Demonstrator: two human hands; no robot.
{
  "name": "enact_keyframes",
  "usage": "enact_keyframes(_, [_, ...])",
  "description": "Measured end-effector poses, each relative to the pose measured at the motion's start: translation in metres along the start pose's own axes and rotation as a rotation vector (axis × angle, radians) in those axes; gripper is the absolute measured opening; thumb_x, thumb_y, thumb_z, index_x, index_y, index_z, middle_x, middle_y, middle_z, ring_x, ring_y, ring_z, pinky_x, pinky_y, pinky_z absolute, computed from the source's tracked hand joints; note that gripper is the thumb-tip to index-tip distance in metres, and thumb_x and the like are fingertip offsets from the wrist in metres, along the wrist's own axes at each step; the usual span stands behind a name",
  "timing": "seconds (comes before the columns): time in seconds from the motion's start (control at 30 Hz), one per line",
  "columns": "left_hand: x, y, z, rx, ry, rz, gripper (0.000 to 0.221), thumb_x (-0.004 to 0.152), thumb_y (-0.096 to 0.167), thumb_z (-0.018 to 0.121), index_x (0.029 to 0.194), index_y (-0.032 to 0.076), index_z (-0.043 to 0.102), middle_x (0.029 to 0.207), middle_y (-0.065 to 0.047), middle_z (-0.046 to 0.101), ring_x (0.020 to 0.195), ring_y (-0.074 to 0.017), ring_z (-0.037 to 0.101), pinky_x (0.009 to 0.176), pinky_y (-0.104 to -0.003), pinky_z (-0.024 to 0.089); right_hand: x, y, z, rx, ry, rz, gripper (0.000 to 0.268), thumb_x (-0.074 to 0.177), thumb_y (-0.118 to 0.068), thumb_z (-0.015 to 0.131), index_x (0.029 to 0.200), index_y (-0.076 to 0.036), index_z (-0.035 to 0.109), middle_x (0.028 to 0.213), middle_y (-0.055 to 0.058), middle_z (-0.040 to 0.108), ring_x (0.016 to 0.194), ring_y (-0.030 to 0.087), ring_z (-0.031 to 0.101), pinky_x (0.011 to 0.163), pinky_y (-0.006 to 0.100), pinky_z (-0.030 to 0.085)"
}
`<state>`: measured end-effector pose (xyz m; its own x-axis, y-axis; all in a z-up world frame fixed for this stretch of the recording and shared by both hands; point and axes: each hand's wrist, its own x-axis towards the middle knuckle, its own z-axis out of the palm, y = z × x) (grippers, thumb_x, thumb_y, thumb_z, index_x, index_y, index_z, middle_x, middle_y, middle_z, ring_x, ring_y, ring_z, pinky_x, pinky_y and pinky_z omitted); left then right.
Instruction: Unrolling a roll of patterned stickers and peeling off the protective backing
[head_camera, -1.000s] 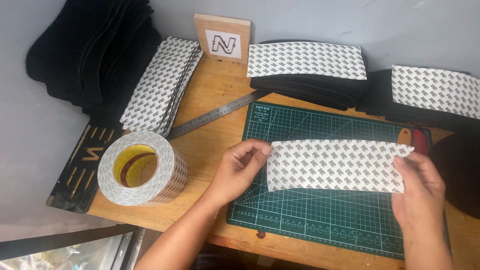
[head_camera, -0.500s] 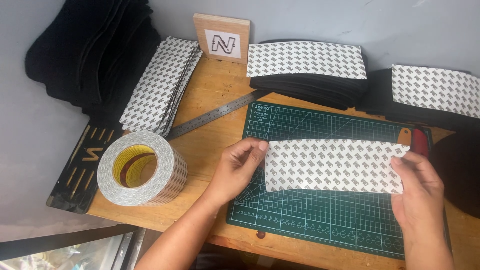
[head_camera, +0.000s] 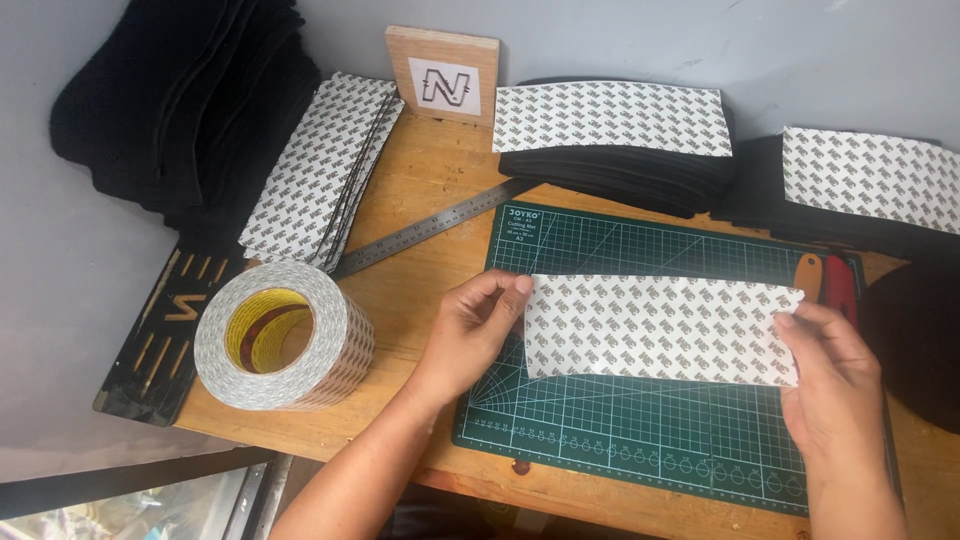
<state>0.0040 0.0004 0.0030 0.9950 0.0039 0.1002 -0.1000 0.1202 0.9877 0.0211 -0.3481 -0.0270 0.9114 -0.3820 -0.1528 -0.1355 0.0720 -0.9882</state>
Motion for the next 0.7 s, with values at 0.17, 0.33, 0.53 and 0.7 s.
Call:
enact_keyframes(0.17, [0.001, 0.005, -0.001, -0.006, -0.009, -0.073, 0.033, 0.103, 0.029, 0.060, 0.075, 0.011, 0.064, 0.073, 0.002, 0.059, 0.070, -0.0097, 0.061, 0.068, -0.024, 0.057, -0.001, -0.005, 0.001, -0.017, 0.028, 0.019, 0.011, 0.108, -0.018, 0.064, 0.119, -0.017, 0.065, 0.111, 0.000, 0.070, 0.101, 0.010, 0.068, 0.090, 0.025, 0.058])
enact_keyframes(0.33, [0.002, 0.002, 0.002, -0.100, -0.010, -0.141, 0.035, 0.104, 0.031, 0.057, 0.081, 0.008, 0.069, 0.078, -0.002, 0.066, 0.073, -0.0119, 0.064, 0.065, -0.026, 0.060, 0.010, 0.014, -0.010, 0.052, -0.017, -0.063, 0.012, 0.108, -0.019, 0.064, 0.119, -0.015, 0.067, 0.111, 0.006, 0.072, 0.095, 0.012, 0.070, 0.087, 0.026, 0.060])
enact_keyframes(0.53, [0.003, -0.004, 0.002, -0.075, 0.025, -0.193, 0.030, 0.101, 0.031, 0.064, 0.079, 0.011, 0.068, 0.075, 0.001, 0.062, 0.071, -0.0096, 0.060, 0.063, -0.024, 0.057, -0.001, -0.004, -0.003, 0.005, 0.023, 0.024, 0.011, 0.107, -0.018, 0.064, 0.118, -0.015, 0.065, 0.112, 0.002, 0.071, 0.102, 0.010, 0.069, 0.091, 0.023, 0.059])
enact_keyframes(0.7, [0.005, -0.005, 0.002, -0.107, 0.032, -0.261, 0.031, 0.101, 0.032, 0.063, 0.080, 0.010, 0.069, 0.076, 0.000, 0.064, 0.072, -0.0111, 0.062, 0.063, -0.025, 0.058, 0.011, 0.009, -0.009, -0.018, 0.017, -0.009, 0.011, 0.105, -0.018, 0.068, 0.116, -0.017, 0.068, 0.104, -0.002, 0.071, 0.093, 0.005, 0.067, 0.085, 0.019, 0.057])
